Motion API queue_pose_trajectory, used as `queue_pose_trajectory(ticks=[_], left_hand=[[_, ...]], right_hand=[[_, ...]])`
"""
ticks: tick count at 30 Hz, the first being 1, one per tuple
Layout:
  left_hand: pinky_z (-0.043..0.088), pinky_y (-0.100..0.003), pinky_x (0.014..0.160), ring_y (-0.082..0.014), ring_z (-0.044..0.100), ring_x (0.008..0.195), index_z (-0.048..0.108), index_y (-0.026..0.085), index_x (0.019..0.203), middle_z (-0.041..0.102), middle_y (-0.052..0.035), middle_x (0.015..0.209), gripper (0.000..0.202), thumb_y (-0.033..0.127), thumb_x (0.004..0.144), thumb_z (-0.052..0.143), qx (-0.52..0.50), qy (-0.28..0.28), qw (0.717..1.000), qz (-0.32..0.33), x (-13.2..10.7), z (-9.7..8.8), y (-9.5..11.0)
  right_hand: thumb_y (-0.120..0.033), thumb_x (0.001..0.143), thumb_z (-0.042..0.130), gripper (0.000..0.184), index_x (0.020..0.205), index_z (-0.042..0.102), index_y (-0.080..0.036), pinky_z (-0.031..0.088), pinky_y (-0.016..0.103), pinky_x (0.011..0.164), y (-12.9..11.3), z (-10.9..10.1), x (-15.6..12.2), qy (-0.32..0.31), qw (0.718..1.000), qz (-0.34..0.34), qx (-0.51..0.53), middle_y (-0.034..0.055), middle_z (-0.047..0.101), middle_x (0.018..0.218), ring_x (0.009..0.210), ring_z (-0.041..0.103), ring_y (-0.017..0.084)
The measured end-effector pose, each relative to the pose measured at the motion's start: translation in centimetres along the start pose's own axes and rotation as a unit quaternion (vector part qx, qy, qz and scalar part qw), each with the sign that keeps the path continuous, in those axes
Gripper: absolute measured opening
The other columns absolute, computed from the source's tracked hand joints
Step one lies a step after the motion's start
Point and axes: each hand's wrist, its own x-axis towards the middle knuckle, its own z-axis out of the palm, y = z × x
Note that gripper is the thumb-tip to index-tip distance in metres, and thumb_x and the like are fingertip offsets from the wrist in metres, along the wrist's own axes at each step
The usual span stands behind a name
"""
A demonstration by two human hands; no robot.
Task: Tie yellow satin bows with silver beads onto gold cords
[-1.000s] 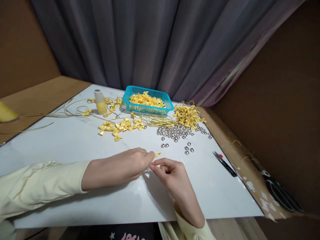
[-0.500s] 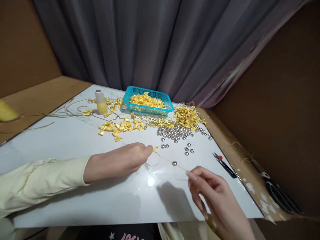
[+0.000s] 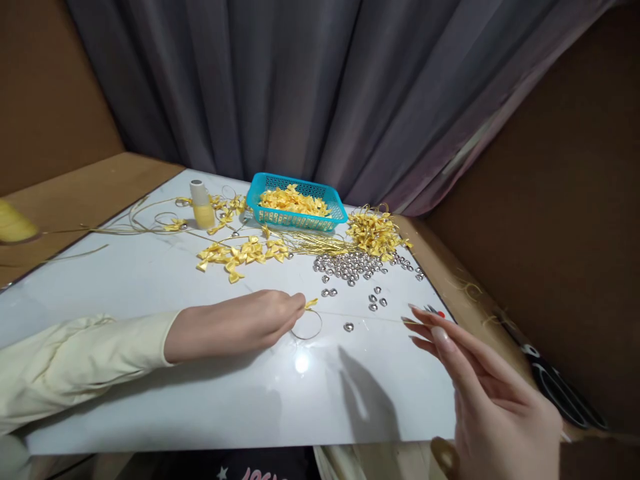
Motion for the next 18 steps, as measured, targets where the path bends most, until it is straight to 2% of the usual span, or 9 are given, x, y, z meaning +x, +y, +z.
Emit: queue_pose_trajectory(ticks=[3,5,7,10,13,14,16,18], left_hand=[[0.033,-0.026,0.057,-0.0130,0.047,0.059,0.039,0.018,0.077,0.051,-0.0007,0.071,0.026,0.025,0.098,0.025,-0.012,-0.010,1.000,0.000,0.0,0.0,0.2],[0.033,-0.026,0.056,-0.0129,0.047,0.058,0.039,0.018,0.077,0.050,-0.0006,0.070,0.025,0.025,0.098,0.026,-0.019,-0.014,1.000,0.000,-0.1,0.0,0.2],[0.033,-0.026,0.056,-0.0128,0.047,0.058,0.039,0.018,0.077,0.050,-0.0005,0.070,0.025,0.026,0.098,0.027,-0.024,-0.016,1.000,0.000,-0.1,0.0,0.2],[0.033,-0.027,0.056,-0.0129,0.048,0.058,0.040,0.018,0.078,0.051,-0.0006,0.070,0.025,0.026,0.098,0.027,-0.031,-0.017,0.999,0.000,-0.1,0.0,0.2],[0.033,-0.026,0.055,-0.0132,0.049,0.059,0.042,0.018,0.079,0.052,-0.0008,0.070,0.026,0.027,0.098,0.027,-0.037,-0.020,0.999,0.003,-0.2,0.1,0.1],[0.033,-0.026,0.055,-0.0131,0.049,0.058,0.042,0.018,0.079,0.051,-0.0007,0.070,0.026,0.027,0.097,0.027,-0.038,-0.021,0.999,0.004,-0.2,0.2,0.1],[0.032,-0.026,0.054,-0.0125,0.048,0.056,0.042,0.019,0.078,0.050,0.0000,0.068,0.026,0.028,0.097,0.027,-0.043,-0.020,0.999,0.006,-0.3,0.3,0.0],[0.032,-0.025,0.053,-0.0120,0.047,0.055,0.043,0.019,0.078,0.050,0.0002,0.067,0.027,0.029,0.097,0.028,-0.050,-0.023,0.998,0.008,-0.4,0.3,-0.1]], right_hand=[[-0.027,0.074,0.072,0.013,0.085,0.072,-0.021,0.056,0.030,0.083,0.5,0.8,0.2,0.031,0.989,-0.006,0.147,0.0040,0.074,0.092,0.088,0.070,0.020],[-0.025,0.073,0.073,0.009,0.081,0.072,-0.022,0.057,0.031,0.082,0.8,1.0,0.6,0.024,0.976,-0.004,0.217,0.0023,0.075,0.083,0.082,0.071,0.018],[-0.024,0.073,0.074,0.007,0.079,0.072,-0.022,0.058,0.029,0.077,0.9,0.8,1.0,0.017,0.972,0.000,0.235,0.0015,0.074,0.077,0.072,0.071,0.016],[-0.022,0.074,0.073,0.012,0.086,0.072,-0.021,0.059,0.029,0.071,0.5,0.4,1.2,-0.020,0.984,-0.004,0.178,0.0040,0.075,0.080,0.068,0.071,0.017],[-0.022,0.077,0.070,0.021,0.098,0.071,-0.021,0.059,0.033,0.073,-0.9,0.4,1.1,-0.092,0.991,-0.046,0.090,0.0076,0.074,0.095,0.081,0.071,0.023],[-0.022,0.078,0.069,0.022,0.099,0.070,-0.022,0.059,0.033,0.073,-1.5,0.4,1.0,-0.102,0.990,-0.079,0.064,0.0070,0.073,0.096,0.085,0.071,0.024],[-0.020,0.080,0.066,0.021,0.100,0.071,-0.025,0.059,0.033,0.075,-2.8,0.6,1.1,-0.073,0.984,-0.165,0.006,0.0036,0.074,0.096,0.086,0.071,0.024],[-0.018,0.080,0.066,0.024,0.101,0.071,-0.029,0.058,0.032,0.074,-3.7,1.0,1.4,-0.065,0.955,-0.276,-0.088,0.0001,0.074,0.093,0.078,0.072,0.021]])
